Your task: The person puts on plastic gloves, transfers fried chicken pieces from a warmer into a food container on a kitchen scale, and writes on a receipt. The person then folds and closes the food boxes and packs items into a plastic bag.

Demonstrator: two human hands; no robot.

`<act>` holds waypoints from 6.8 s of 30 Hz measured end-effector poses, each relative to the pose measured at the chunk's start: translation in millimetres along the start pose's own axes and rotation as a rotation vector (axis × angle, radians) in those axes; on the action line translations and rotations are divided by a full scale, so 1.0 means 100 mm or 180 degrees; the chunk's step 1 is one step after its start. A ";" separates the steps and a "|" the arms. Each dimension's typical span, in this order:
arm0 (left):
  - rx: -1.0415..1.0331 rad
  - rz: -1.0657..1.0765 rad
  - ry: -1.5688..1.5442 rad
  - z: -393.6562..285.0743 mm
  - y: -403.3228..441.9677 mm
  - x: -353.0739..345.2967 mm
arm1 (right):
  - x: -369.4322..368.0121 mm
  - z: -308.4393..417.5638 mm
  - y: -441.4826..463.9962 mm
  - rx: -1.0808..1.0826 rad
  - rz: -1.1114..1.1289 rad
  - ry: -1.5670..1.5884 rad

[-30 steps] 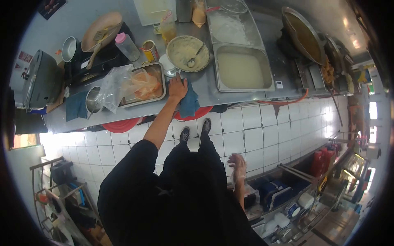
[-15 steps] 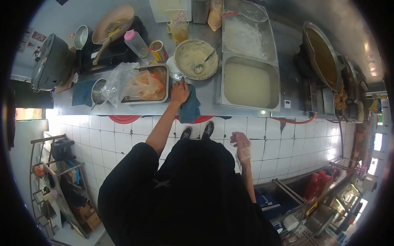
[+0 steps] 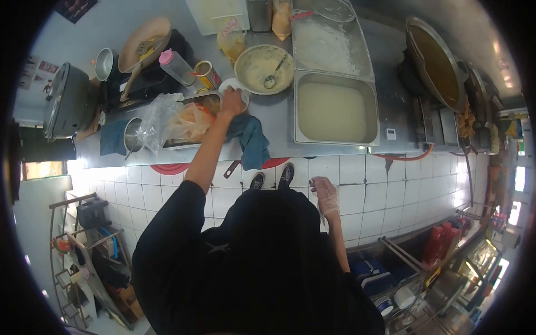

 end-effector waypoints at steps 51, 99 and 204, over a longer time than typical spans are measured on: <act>-0.7062 0.1770 0.0047 -2.76 -7.87 1.57 | -3.36 -1.79 -6.36 -0.0173 -0.5048 0.1658; -0.5945 0.1817 0.0693 -8.25 -20.07 -3.80 | 5.02 -7.65 -19.06 0.4053 -0.2611 0.4110; -0.1315 -0.0449 0.0899 -22.87 -15.47 -11.45 | 23.97 -11.38 -10.15 0.1904 -0.0921 -0.2415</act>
Point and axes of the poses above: each hand's wrist, its own y-axis towards the middle knuckle, its own x-axis out of the back of the hand, z = x × y, the point moved 2 cm from there along y, towards the middle knuckle, and after that the axes turned 2 degrees about x, right-handed, at the moved point
